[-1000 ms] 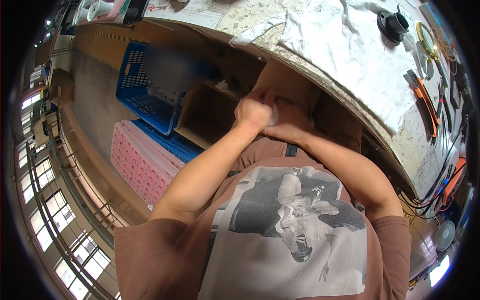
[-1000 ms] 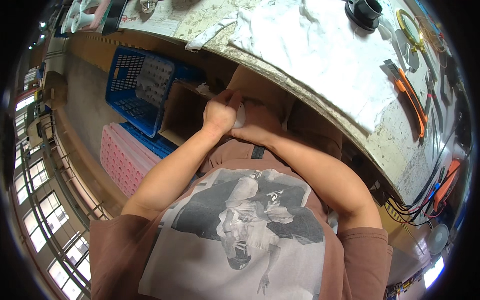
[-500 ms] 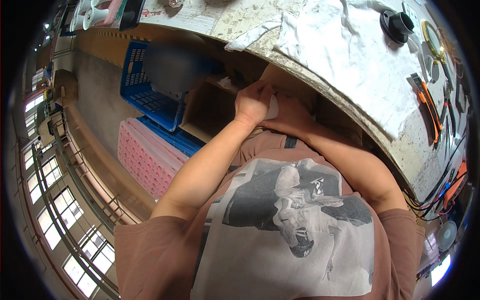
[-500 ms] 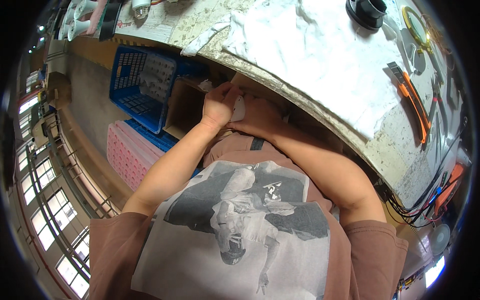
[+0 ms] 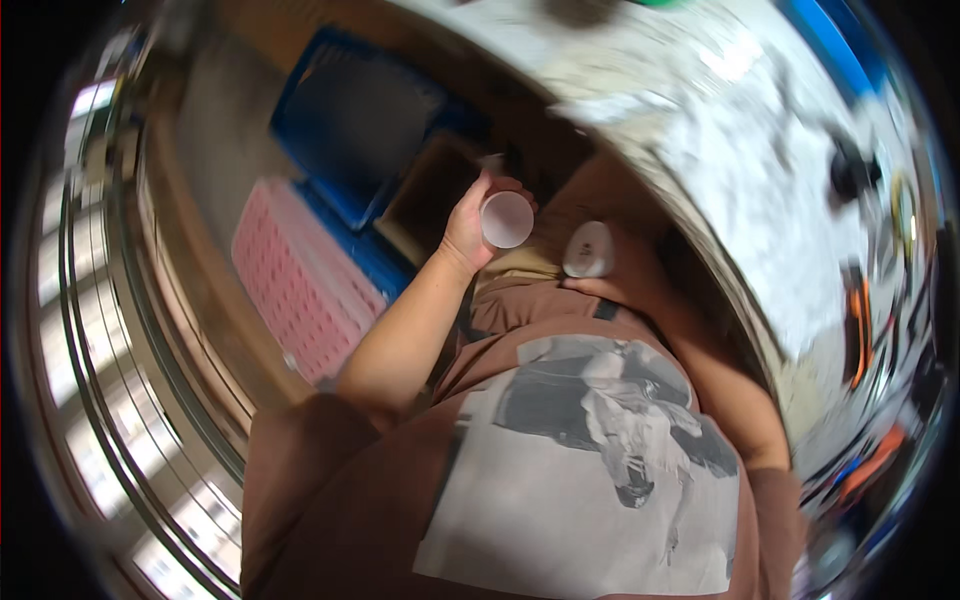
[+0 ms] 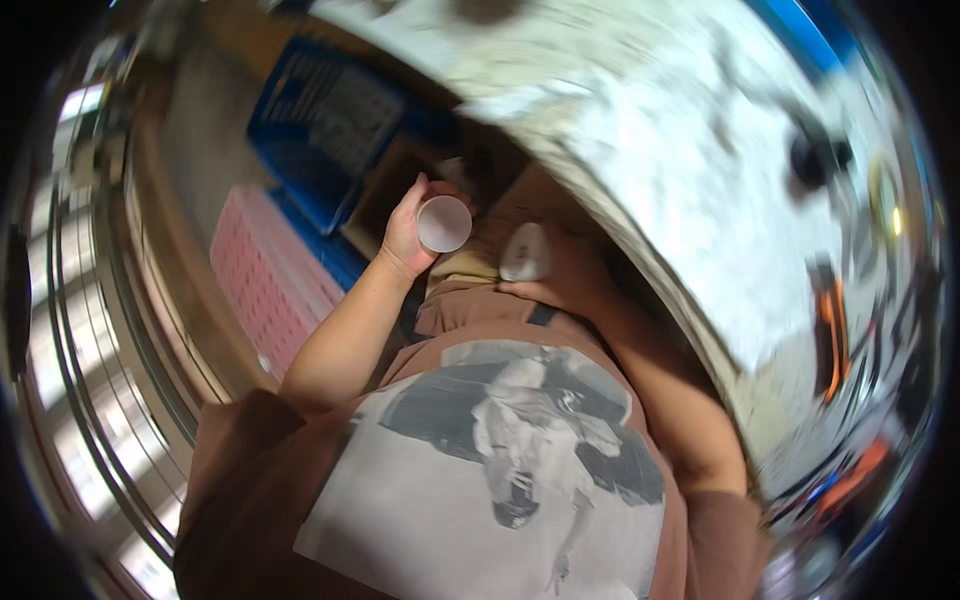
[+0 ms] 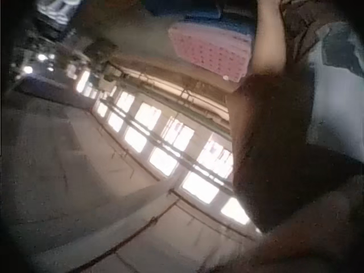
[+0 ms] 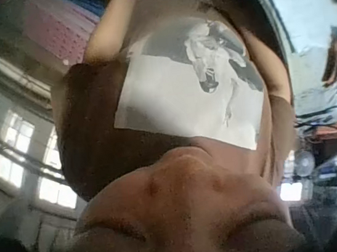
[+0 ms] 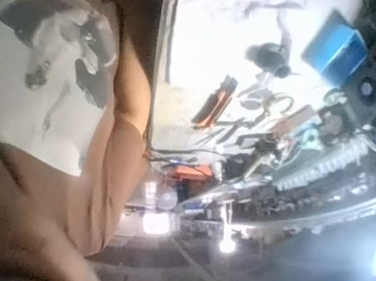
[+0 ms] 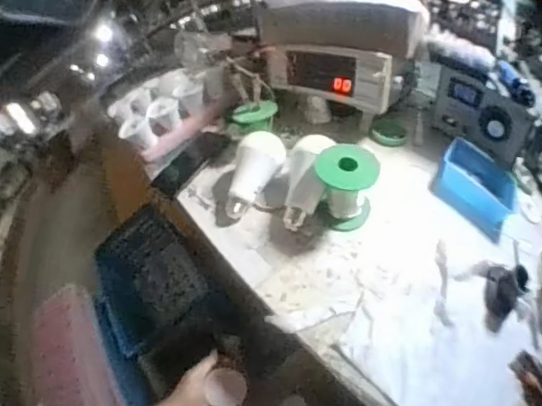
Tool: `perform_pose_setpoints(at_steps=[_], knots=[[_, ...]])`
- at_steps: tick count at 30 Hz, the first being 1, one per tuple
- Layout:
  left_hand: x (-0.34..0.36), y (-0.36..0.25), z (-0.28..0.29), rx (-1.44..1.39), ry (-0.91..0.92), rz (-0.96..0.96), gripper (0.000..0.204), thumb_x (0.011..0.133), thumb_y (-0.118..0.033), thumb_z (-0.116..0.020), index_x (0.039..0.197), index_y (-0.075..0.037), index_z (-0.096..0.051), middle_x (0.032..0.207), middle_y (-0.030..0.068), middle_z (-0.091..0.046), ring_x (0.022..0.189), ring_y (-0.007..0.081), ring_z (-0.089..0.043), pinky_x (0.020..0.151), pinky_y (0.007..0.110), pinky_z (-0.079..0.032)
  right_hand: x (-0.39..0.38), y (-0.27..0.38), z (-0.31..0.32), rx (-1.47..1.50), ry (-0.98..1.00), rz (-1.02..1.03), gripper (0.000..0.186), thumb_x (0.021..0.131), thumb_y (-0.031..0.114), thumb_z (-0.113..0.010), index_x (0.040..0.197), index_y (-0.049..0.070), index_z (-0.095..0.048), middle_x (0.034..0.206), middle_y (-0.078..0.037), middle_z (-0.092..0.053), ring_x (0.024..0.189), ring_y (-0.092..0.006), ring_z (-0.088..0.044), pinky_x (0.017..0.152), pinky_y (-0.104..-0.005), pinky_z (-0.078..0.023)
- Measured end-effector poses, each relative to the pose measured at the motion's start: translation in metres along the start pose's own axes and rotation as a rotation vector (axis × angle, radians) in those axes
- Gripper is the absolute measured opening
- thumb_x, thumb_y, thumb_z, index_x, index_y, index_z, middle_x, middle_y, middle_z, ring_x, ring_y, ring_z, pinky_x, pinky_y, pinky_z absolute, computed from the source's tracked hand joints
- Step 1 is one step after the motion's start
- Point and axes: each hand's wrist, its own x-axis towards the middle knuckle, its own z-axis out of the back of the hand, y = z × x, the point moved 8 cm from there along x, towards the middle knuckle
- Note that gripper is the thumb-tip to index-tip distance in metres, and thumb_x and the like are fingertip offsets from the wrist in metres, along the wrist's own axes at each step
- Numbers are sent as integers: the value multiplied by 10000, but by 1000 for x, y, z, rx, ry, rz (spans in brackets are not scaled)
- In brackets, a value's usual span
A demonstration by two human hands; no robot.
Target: The person tests light bulbs by hand, cuts and removes a bulb cover with a utility knife, and tosses it into a box. The person then drives screws into the LED board with an electric screwdriver and trims the plastic rim of the bulb casing with the utility knife.
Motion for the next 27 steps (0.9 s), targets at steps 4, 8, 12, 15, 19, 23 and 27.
perform_pose_setpoints(at_steps=[4,8,12,15,19,23,27], knots=[[-91,-20,112,15,-247,-150,406,1041,-438,-510,1053,-56,-648,1013,131,-708,964,266,-706,848,411,-581,-15,-12,-1,-66,8,159,605,700,363,-898,1131,11,-660,1071,-181,-687,995,-377,-672,850,-447,-544],[-272,10,243,-76,-537,-432,295,1038,-324,-548,1065,-47,-646,1019,123,-704,992,242,-702,905,369,-556,-29,-35,-9,274,39,-338,447,742,112,-844,1122,-25,-652,1023,-76,-693,936,-165,-641,867,-345,-511],[-441,130,374,-182,-1046,-559,233,1016,-254,-557,1065,-48,-653,972,107,-696,899,234,-696,836,370,-558,-35,-20,-18,219,91,-224,476,791,187,-871,1146,-33,-642,1030,-64,-680,938,-168,-629,884,-320,-499],[-510,213,432,-361,-1390,-582,288,967,-324,-636,1090,-64,-654,932,59,-684,837,198,-669,743,372,-547,-33,-3,-22,236,129,-171,505,798,170,-867,1189,-22,-610,1049,-57,-659,934,-151,-617,861,-302,-501],[-538,259,476,-470,-1643,-434,310,947,-376,-651,1064,-90,-667,913,56,-676,816,228,-671,723,397,-546,-40,7,-23,244,77,-123,507,806,130,-851,1210,-6,-576,1024,-40,-641,898,-119,-604,821,-265,-500],[-522,276,477,-682,-1646,-122,294,950,-390,-626,1056,-117,-658,999,71,-670,900,275,-664,769,477,-550,-50,-13,-12,242,83,-158,474,824,111,-827,1206,-4,-569,1021,-37,-639,881,-115,-604,803,-258,-498],[-525,283,489,-965,-1594,-193,373,968,-446,-582,1152,-123,-615,1154,74,-646,1055,320,-628,874,598,-513,-50,-12,-9,204,52,-141,361,873,124,-779,1150,11,-577,930,-13,-625,777,-85,-572,687,-223,-468]])
